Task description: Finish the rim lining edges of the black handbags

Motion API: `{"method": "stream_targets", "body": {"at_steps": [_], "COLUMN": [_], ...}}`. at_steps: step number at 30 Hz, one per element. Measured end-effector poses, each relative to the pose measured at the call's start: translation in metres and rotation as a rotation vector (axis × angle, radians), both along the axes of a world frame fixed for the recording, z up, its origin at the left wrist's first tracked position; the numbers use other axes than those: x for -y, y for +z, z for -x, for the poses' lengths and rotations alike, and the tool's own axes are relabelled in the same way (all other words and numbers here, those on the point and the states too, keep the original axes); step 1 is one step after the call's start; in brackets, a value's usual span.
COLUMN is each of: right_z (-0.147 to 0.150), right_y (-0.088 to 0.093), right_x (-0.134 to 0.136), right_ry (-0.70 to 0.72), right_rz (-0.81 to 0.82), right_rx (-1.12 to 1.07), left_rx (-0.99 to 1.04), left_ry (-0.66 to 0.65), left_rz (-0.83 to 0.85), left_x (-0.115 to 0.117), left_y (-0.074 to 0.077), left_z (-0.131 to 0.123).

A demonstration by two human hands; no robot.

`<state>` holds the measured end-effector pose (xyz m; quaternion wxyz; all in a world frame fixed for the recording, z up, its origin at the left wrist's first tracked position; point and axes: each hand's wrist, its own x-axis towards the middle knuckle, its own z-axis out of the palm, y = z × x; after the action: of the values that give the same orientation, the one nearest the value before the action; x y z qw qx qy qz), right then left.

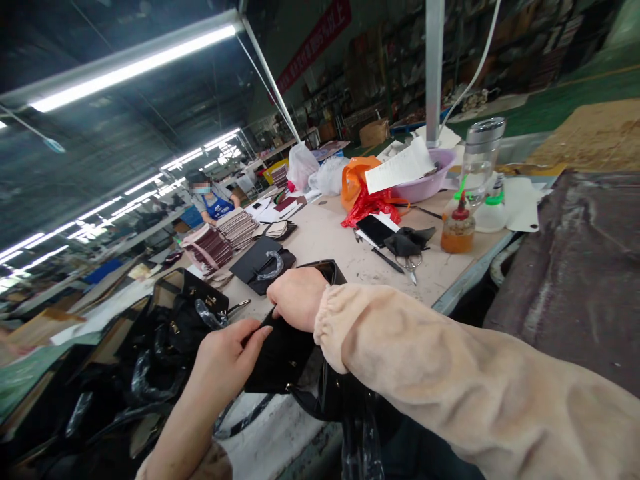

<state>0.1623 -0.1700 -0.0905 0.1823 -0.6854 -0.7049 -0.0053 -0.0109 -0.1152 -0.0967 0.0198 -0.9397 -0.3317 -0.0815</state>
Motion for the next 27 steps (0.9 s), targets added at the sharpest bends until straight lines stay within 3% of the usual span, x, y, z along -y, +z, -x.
{"method": "stream_targets", "body": {"at_steps": [5,10,16,27], "right_z": [-0.003,-0.013,-0.023,-0.023], "right_y": [-0.002,-0.008,-0.007,-0.009], "right_x": [0.003,0.01,0.011,0.003], "right_ry": [0.007,-0.017,-0.071,-0.146], "right_rz": [0.001,-0.062,0.031,-0.069], "right_rx": [-0.025,-0.081,-0.036,-0.071], "left_rx": [-0.101,-0.057,-0.043,-0.008], "left_ry": [-0.009,0.005,0.016,-0.001], "left_rz": [-0.101,-0.018,0.073,0.124], "left_x": [-0.007,-0.012,-0.012,-0.009], "left_y": [0.0,-0.001,0.0,0.001], "left_z": [-0.012,-0.009,-0.01,-0.012]}}
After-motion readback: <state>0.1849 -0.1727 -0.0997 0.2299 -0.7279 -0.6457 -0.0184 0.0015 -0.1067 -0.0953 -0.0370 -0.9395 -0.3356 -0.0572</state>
